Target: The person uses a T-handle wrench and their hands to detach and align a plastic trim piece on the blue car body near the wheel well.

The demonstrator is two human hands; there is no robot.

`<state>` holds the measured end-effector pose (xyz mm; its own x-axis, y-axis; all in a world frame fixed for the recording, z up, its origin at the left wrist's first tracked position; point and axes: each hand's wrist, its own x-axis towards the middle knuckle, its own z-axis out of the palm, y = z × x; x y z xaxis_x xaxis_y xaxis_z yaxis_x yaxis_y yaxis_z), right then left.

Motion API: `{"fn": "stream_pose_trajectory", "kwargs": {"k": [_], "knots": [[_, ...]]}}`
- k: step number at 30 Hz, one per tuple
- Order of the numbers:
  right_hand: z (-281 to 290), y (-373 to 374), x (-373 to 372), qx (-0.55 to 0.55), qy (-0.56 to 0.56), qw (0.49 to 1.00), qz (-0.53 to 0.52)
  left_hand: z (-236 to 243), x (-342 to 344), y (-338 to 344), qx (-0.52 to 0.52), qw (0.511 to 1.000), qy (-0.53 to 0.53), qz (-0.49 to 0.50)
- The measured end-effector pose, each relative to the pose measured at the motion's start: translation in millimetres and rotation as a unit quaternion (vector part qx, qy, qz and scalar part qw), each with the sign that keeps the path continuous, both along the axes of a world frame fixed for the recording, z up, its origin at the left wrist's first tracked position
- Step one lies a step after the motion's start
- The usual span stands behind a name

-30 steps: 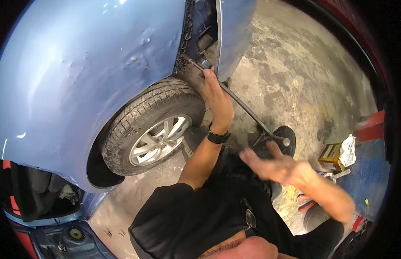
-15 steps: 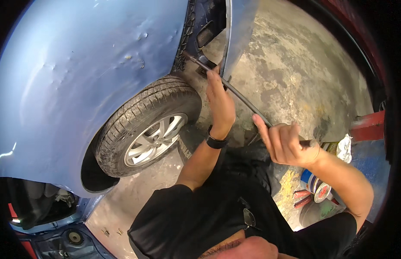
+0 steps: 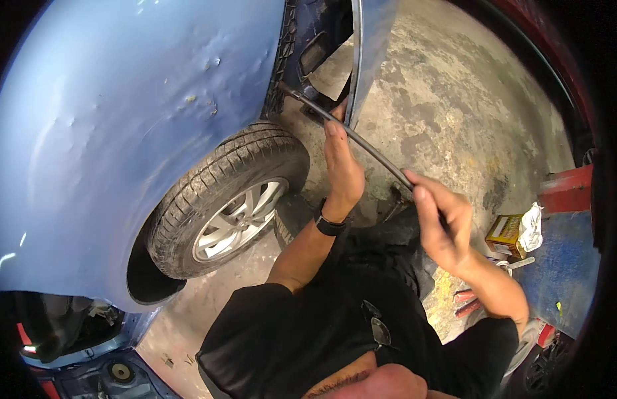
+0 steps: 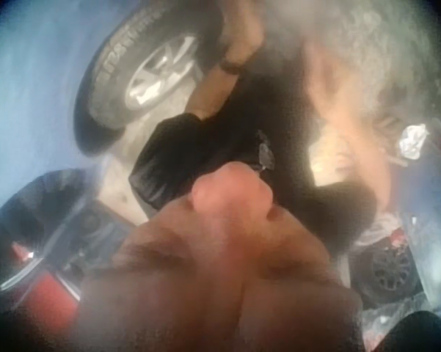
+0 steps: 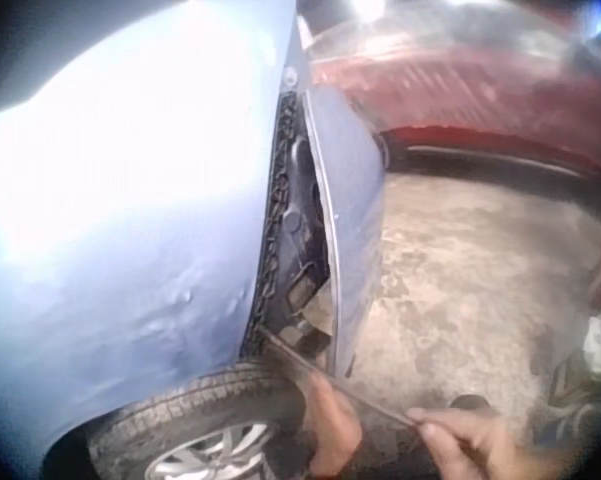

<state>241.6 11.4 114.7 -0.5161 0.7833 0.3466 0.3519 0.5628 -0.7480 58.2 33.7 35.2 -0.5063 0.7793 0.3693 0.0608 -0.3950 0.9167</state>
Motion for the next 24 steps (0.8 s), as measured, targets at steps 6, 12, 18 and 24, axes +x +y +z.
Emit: {"fn": "stream_pose_trajectory", "kwargs": {"k": [6,12,18,24], "knots": [[8.2,-10.0,-8.5,-0.371,0.186,0.91,0.01,-1.7,-12.9,5.5,0.115,0.96,-0.248,-0.06],[11.3,-17.8,-12.3,-0.371,0.205,0.906,0.001,-20.8,-65.8,23.5,0.151,0.942,-0.102,0.281],[10.1,-18.5,-10.2,-0.369,0.22,0.903,0.018,-9.0,-95.6,17.5,0.162,0.96,0.01,0.228],[18.3,-23.2,-14.7,-0.312,0.204,0.928,0.014,-10.1,-104.1,13.1,0.113,0.959,0.039,0.258]]}}
